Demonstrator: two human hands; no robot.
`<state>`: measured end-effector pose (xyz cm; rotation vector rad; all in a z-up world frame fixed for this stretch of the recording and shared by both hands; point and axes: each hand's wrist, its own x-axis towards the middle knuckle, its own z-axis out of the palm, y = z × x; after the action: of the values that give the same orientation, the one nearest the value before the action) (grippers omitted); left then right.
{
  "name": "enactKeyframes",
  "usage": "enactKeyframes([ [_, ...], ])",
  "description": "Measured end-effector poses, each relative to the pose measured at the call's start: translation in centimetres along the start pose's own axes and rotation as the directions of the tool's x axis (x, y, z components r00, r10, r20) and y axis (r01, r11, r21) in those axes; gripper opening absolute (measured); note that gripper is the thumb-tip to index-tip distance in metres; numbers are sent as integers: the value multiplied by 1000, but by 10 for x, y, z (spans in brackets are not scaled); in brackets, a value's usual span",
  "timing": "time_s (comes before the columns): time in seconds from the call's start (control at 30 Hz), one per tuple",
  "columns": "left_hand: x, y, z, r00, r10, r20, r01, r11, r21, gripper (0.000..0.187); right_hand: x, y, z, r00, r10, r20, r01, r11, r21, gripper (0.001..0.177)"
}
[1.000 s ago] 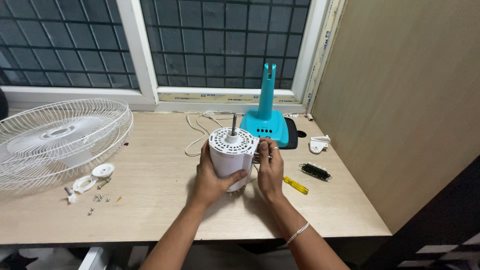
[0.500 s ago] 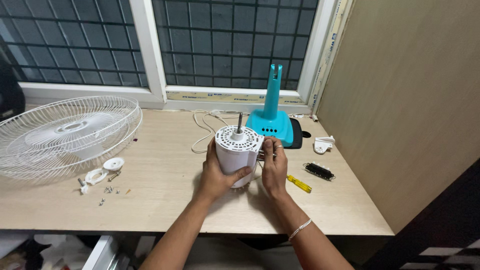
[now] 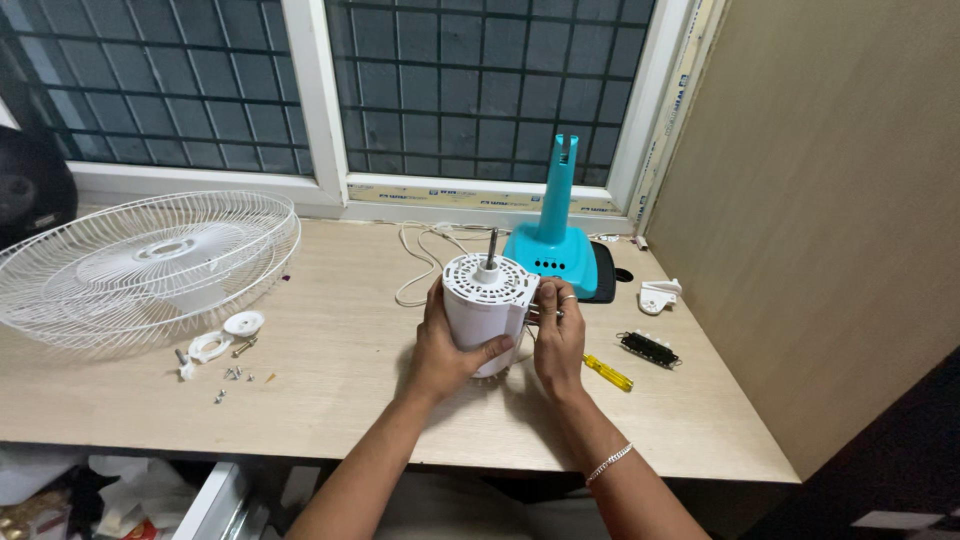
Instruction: The person reassembles an electric fan by securing the motor housing with a screwdriver, attaching a white plastic bracket, and connecting internal wires to the base. The fan cage and base are visible on the table during the process.
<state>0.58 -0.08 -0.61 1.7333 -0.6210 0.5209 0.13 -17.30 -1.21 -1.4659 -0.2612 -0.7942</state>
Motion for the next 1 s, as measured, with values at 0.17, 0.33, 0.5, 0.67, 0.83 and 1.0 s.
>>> enactKeyframes([
  [0.17, -1, -5, 1, 999, 38, -30, -39, 999, -11, 123, 1, 5, -1, 1000, -8, 11, 8, 999, 39, 46],
  [0.33, -4, -11, 2, 992, 90, -85, -90, 996, 11, 124, 0, 5, -1, 999, -17, 37, 15, 998, 65, 45],
  [0.5, -5, -13, 2, 997, 46, -66, -47, 999, -15, 127, 0, 4, -3, 997, -36, 62, 34, 998, 44, 45],
  [0.67, -7, -8, 0, 988, 104, -118, -107, 994, -23, 124, 0, 1, -1, 996, -48, 70, 46, 999, 28, 45],
  [0.83, -11, 0, -3, 984, 98, -150, -103, 994, -25, 122, 0, 1, -1, 995, -67, 76, 66, 998, 16, 46],
  [1.0, -12, 5, -8, 970, 128, -205, -116, 991, 68, 117, -3, 6, -2, 996, -80, 50, 87, 983, -161, 49],
])
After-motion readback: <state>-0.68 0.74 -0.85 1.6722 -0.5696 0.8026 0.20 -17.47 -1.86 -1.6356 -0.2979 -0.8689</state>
